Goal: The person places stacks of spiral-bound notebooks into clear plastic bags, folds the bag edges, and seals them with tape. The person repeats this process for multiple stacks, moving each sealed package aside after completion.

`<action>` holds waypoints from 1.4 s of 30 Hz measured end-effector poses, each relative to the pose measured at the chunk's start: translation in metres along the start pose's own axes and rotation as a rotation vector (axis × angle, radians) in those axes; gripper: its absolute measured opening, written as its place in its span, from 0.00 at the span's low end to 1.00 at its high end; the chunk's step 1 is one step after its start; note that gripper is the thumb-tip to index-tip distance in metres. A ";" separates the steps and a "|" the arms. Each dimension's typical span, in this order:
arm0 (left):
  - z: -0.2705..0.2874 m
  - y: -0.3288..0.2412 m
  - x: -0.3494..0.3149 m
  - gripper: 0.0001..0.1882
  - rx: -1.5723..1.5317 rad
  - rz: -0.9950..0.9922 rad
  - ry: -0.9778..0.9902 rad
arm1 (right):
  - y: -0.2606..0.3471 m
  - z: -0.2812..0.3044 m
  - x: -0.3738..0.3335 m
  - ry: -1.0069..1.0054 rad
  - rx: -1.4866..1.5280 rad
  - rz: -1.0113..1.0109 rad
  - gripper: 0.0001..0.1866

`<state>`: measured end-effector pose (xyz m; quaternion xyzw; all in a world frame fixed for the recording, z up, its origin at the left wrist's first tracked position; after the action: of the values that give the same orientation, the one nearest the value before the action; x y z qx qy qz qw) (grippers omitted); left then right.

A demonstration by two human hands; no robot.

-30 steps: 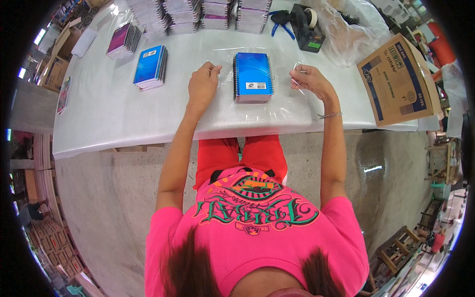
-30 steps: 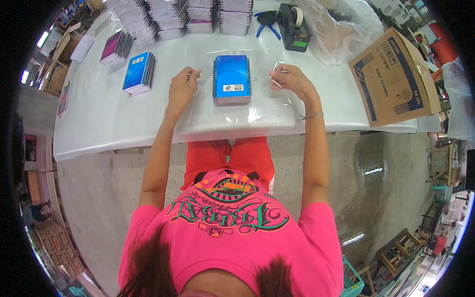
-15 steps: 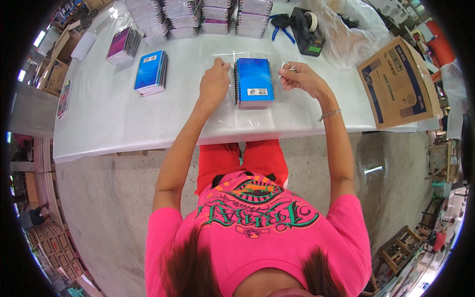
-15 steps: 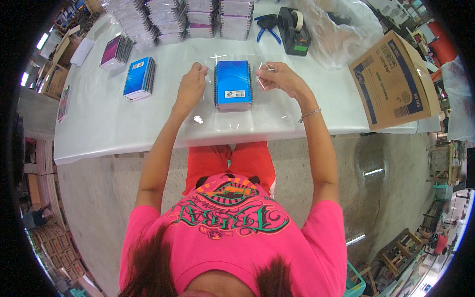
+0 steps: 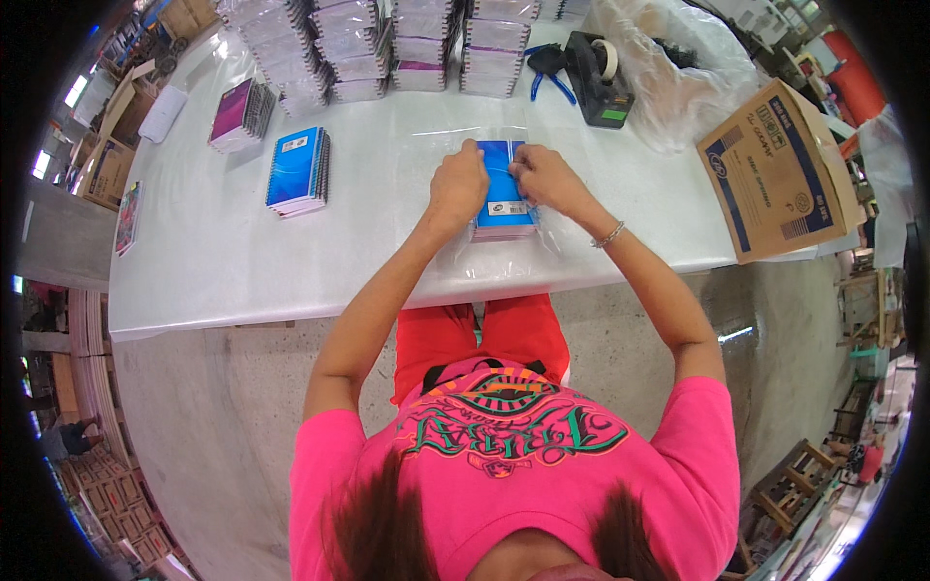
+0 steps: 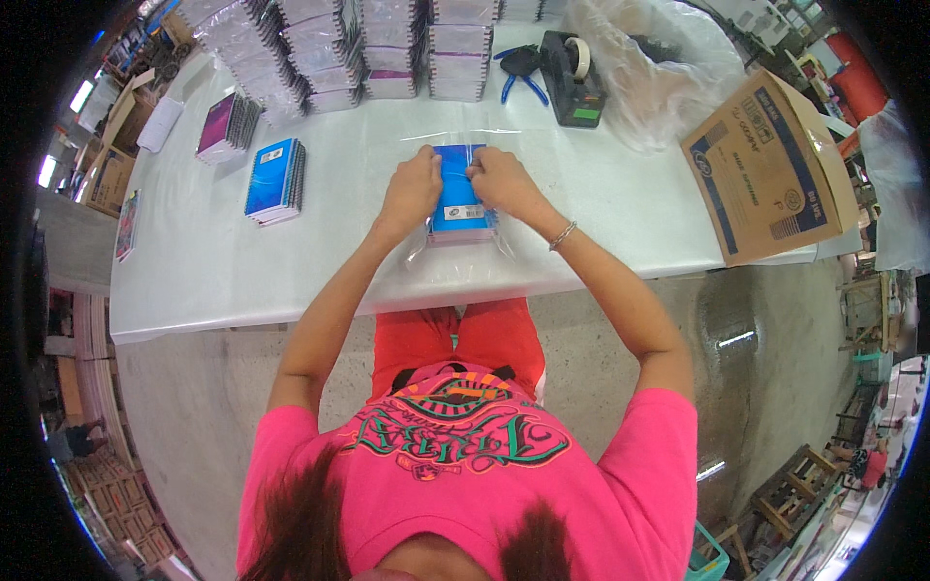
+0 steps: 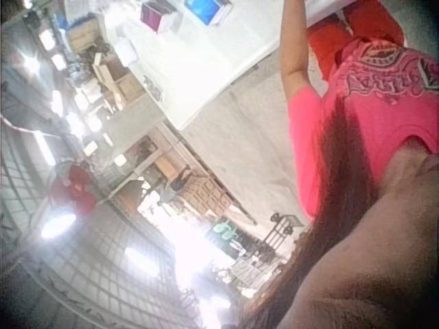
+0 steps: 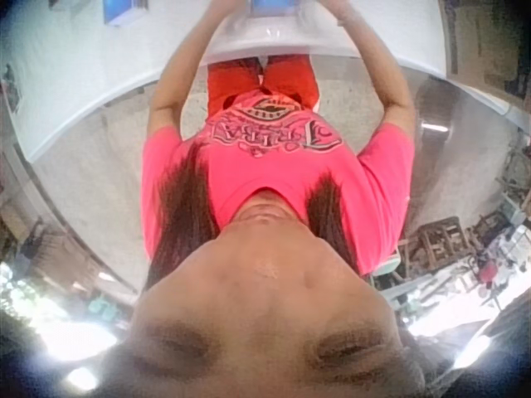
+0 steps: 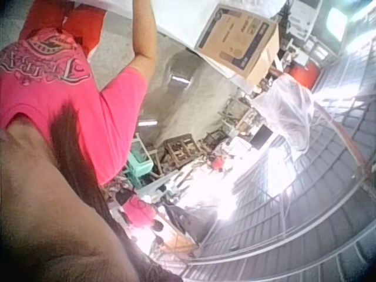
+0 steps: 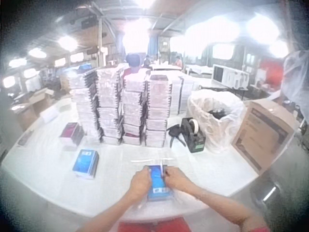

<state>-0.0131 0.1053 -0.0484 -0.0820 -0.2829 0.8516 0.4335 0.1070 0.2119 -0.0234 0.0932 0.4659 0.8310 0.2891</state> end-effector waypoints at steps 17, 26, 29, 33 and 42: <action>0.037 0.035 -0.003 0.23 -0.040 -0.441 0.232 | -0.017 -0.011 0.002 -0.138 -0.263 0.254 0.09; 0.022 0.041 -0.001 0.49 -0.007 -0.426 0.361 | -0.008 -0.022 -0.006 -0.261 -0.183 0.074 0.10; 0.018 0.036 -0.001 0.51 -0.005 -0.429 0.381 | -0.004 -0.025 -0.008 -0.322 -0.159 0.063 0.11; 0.016 0.034 0.000 0.51 -0.021 -0.413 0.402 | 0.007 -0.030 -0.008 -0.340 -0.191 0.028 0.12; 0.022 0.030 0.000 0.51 0.049 -0.415 0.417 | 0.009 0.009 0.018 0.197 -0.588 0.342 0.14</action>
<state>-0.0422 0.0823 -0.0474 -0.1851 -0.1777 0.7160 0.6492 0.0930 0.2251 -0.0126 0.0020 0.2100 0.9710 0.1142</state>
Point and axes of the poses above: each hand's wrist, its own x-axis towards the middle knuckle, its own z-axis out of the back of the hand, y = z × x, the point moved 1 cm from there along x, towards the middle knuckle, and after that the axes turned 5 degrees about x, right-handed, at the moved point
